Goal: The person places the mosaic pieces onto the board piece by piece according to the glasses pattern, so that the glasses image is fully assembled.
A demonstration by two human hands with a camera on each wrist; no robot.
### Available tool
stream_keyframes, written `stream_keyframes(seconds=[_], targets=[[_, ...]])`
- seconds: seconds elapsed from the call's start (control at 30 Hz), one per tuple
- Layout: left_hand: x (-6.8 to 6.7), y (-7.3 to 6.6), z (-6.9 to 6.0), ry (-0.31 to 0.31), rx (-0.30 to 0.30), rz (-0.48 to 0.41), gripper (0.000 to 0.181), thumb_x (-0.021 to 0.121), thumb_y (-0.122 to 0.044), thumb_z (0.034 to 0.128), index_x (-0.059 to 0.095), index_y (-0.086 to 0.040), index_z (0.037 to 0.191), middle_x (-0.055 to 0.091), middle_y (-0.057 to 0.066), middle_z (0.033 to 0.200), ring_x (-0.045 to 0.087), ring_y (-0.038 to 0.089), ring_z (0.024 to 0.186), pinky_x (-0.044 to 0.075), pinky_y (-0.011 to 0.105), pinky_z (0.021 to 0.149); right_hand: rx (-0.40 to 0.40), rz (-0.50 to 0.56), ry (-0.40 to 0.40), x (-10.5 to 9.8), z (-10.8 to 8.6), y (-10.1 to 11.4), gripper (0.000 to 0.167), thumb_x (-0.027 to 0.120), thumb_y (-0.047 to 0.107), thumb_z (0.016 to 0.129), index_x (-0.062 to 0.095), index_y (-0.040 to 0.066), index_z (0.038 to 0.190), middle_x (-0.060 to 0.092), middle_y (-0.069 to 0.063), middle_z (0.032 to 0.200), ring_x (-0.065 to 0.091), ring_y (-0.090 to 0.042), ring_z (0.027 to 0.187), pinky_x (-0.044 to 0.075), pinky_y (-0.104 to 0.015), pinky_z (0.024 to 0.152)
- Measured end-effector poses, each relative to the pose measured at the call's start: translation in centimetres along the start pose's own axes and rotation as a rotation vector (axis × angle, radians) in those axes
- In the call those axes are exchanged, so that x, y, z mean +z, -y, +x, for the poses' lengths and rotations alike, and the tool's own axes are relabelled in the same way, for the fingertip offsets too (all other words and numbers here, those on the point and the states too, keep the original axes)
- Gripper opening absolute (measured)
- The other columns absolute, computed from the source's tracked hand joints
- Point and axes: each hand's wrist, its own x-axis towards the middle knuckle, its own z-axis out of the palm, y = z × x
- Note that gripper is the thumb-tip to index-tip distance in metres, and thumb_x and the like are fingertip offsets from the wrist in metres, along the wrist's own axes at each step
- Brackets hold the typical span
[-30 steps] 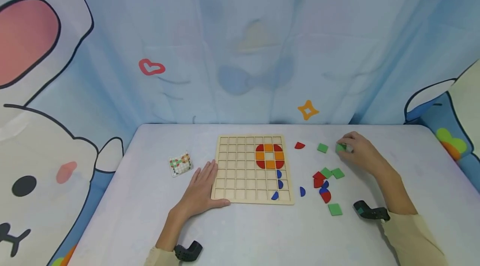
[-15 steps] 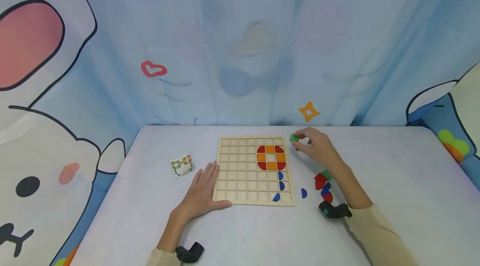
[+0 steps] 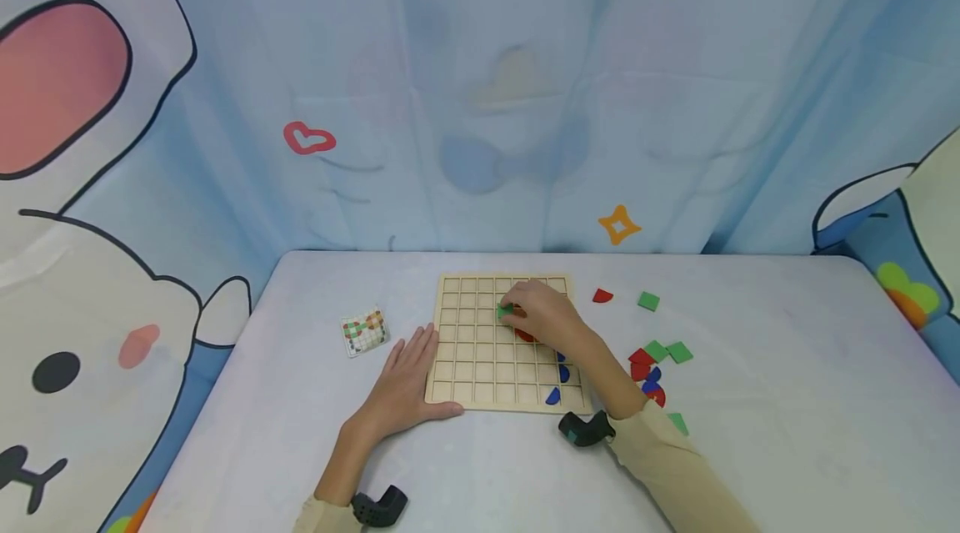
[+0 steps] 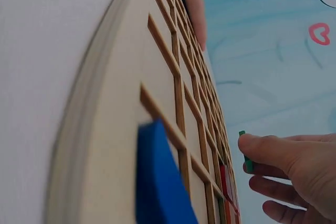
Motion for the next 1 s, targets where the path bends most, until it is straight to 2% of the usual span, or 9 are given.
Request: stream_keyframes(seconds=[0.13, 0.2, 0.47, 0.67, 0.8, 0.87, 1.0], targets=[[0.0, 0.0, -0.1, -0.002, -0.001, 0.004, 0.117, 0.065, -0.07, 0.0762, 0.01, -0.005, 0.156, 0.008, 0.007, 0.165, 0.005, 0.023, 0.154, 0.008, 0.05, 0.124, 0.012, -0.036, 0.008, 0.6, 0.3, 0.5, 0.014, 0.074, 0.023, 0.086, 0.075, 0.013, 0.096, 0.071, 0.0, 0.094, 0.063, -0.02, 0.088, 0.054, -0.03, 0.07], [0.0, 0.1, -0.2, -0.004, -0.003, 0.005, 0.117, 0.065, -0.07, 0.076, 0.01, -0.006, 0.156, 0.008, 0.007, 0.165, 0.005, 0.023, 0.154, 0.008, 0.049, 0.124, 0.008, -0.056, 0.018, 0.7, 0.3, 0.7, 0.012, 0.073, 0.022, 0.086, 0.075, 0.014, 0.094, 0.071, 0.001, 0.092, 0.062, -0.019, 0.085, 0.053, -0.03, 0.069], [0.0, -0.1, 0.0, -0.01, 0.022, 0.014, 0.116, 0.064, -0.07, 0.0764, 0.011, -0.005, 0.156, 0.01, 0.009, 0.165, 0.007, 0.025, 0.154, 0.01, 0.05, 0.123, 0.016, -0.136, 0.042, 0.6, 0.0, 0.9, 0.016, 0.072, 0.021, 0.087, 0.077, 0.011, 0.098, 0.071, -0.006, 0.101, 0.062, -0.025, 0.096, 0.055, -0.037, 0.082], [-0.1, -0.1, 0.0, -0.005, 0.007, 0.018, 0.117, 0.065, -0.07, 0.0758, 0.011, -0.005, 0.156, 0.01, 0.009, 0.165, 0.007, 0.025, 0.154, 0.01, 0.049, 0.124, -0.047, -0.156, 0.018, 0.3, -0.1, 0.8, 0.012, 0.073, 0.018, 0.086, 0.079, 0.012, 0.095, 0.071, -0.005, 0.096, 0.062, -0.024, 0.089, 0.055, -0.035, 0.077], [0.1, 0.0, 0.0, -0.01, 0.007, 0.016, 0.116, 0.065, -0.071, 0.0758, 0.011, -0.005, 0.156, 0.01, 0.008, 0.165, 0.007, 0.024, 0.154, 0.01, 0.049, 0.124, -0.078, -0.17, 0.006, -0.2, -0.2, 0.4, 0.009, 0.075, 0.016, 0.084, 0.078, 0.012, 0.09, 0.071, -0.004, 0.095, 0.062, -0.024, 0.09, 0.055, -0.035, 0.079], [0.2, 0.0, 0.0, -0.022, 0.015, 0.016, 0.116, 0.065, -0.07, 0.0757, 0.012, -0.005, 0.156, 0.011, 0.009, 0.165, 0.008, 0.026, 0.153, 0.011, 0.05, 0.123, -0.064, -0.156, 0.014, -0.6, -0.4, 0.0, 0.011, 0.074, 0.016, 0.085, 0.077, 0.011, 0.093, 0.071, -0.005, 0.099, 0.063, -0.025, 0.095, 0.055, -0.037, 0.084], [0.2, 0.0, 0.0, -0.031, 0.018, 0.012, 0.116, 0.066, -0.07, 0.0755, 0.014, -0.004, 0.156, 0.013, 0.01, 0.165, 0.01, 0.027, 0.153, 0.012, 0.051, 0.122, 0.032, -0.053, 0.042, -2.1, -1.3, -0.7, 0.019, 0.07, 0.019, 0.089, 0.075, 0.009, 0.104, 0.07, -0.009, 0.11, 0.061, -0.03, 0.109, 0.053, -0.044, 0.093]])
